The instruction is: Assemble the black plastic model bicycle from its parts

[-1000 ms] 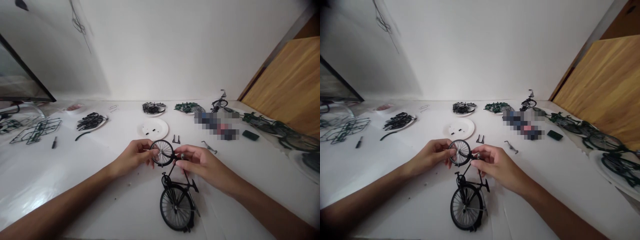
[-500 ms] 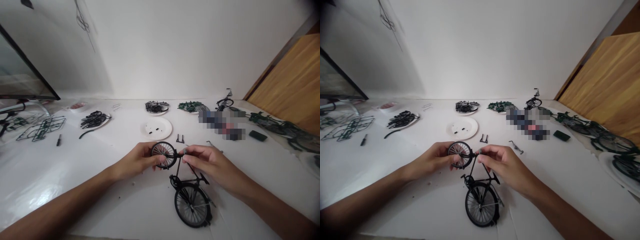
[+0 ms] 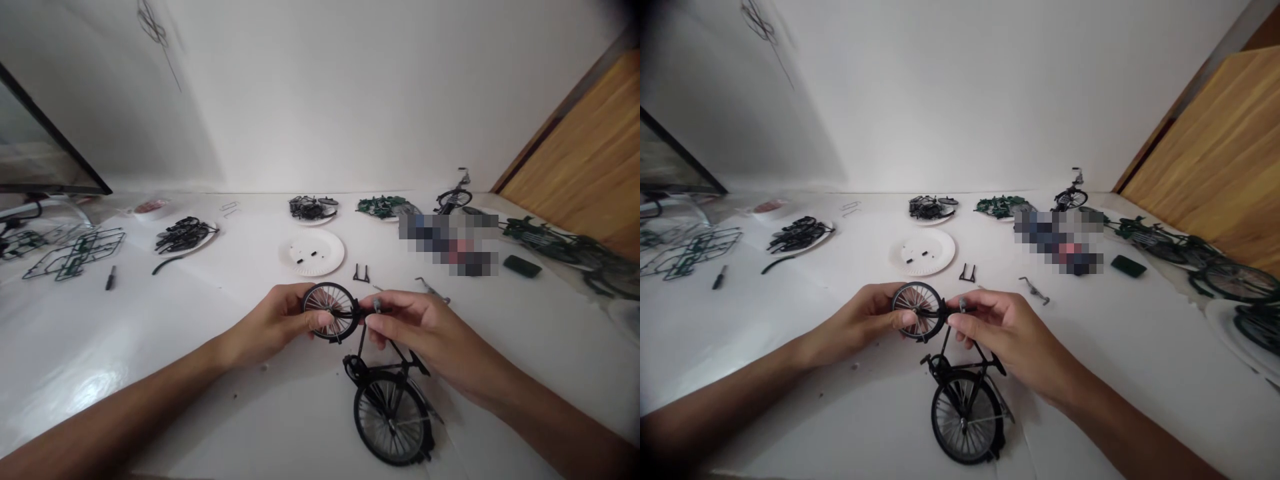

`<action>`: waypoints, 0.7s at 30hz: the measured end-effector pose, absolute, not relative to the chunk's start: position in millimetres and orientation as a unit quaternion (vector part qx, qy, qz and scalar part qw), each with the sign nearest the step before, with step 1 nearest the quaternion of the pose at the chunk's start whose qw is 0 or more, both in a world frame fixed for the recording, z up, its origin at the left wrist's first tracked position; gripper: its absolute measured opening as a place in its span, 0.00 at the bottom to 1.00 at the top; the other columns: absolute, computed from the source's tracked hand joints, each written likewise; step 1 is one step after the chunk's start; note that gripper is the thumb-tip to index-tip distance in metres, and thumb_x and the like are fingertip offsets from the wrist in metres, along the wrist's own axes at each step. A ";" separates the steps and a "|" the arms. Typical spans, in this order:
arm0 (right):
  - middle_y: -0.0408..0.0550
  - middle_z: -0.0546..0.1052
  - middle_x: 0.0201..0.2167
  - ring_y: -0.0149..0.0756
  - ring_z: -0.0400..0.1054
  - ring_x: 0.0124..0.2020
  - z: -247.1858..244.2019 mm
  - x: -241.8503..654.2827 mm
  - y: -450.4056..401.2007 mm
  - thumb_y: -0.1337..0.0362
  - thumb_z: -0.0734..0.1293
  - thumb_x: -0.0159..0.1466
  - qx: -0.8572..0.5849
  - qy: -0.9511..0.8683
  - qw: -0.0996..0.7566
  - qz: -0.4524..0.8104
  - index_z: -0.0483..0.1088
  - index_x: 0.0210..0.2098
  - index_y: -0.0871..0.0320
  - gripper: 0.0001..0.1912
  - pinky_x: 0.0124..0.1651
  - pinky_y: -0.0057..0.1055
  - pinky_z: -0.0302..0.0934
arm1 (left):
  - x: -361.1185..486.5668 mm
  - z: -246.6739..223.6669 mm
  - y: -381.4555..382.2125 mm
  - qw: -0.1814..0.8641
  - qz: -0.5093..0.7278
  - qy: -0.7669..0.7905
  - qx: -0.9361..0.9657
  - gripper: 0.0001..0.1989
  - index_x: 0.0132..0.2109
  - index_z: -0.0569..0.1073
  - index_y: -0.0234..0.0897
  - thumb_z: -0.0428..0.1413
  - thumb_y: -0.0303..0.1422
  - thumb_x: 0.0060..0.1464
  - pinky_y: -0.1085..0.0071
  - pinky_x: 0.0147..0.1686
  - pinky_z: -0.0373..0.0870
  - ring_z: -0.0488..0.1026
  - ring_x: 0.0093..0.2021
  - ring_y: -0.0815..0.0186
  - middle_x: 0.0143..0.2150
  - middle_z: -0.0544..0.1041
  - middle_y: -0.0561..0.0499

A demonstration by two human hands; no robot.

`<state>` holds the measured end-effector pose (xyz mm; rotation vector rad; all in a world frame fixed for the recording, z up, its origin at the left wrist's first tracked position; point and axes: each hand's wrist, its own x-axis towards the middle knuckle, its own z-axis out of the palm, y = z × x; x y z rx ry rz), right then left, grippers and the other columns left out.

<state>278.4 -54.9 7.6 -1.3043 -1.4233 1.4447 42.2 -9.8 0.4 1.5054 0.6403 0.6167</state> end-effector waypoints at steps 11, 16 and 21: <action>0.39 0.76 0.31 0.29 0.67 0.31 25.1 278.0 -65.8 0.55 0.70 0.63 -0.539 -0.621 0.366 0.436 0.77 0.42 0.47 0.08 0.32 0.25 0.60 | 38.4 11.4 -29.5 0.299 0.339 0.227 0.862 0.12 0.52 0.71 0.32 0.56 0.24 0.61 0.72 0.47 0.68 0.70 0.46 0.67 0.47 0.72 0.45; 0.38 0.76 0.30 0.28 0.69 0.33 21.2 276.0 -63.9 0.59 0.69 0.64 -0.521 -0.596 0.369 0.488 0.75 0.41 0.49 0.06 0.34 0.22 0.62 | 40.6 8.7 -26.3 0.291 0.317 0.237 0.871 0.12 0.51 0.71 0.32 0.56 0.25 0.61 0.72 0.46 0.69 0.69 0.45 0.67 0.47 0.71 0.45; 0.38 0.78 0.34 0.26 0.71 0.35 14.6 277.1 -61.0 0.60 0.72 0.62 -0.506 -0.568 0.369 0.534 0.75 0.42 0.49 0.08 0.36 0.20 0.63 | 40.9 9.1 -25.7 0.357 0.313 0.269 0.838 0.08 0.49 0.71 0.34 0.55 0.28 0.63 0.71 0.44 0.69 0.70 0.42 0.68 0.43 0.73 0.48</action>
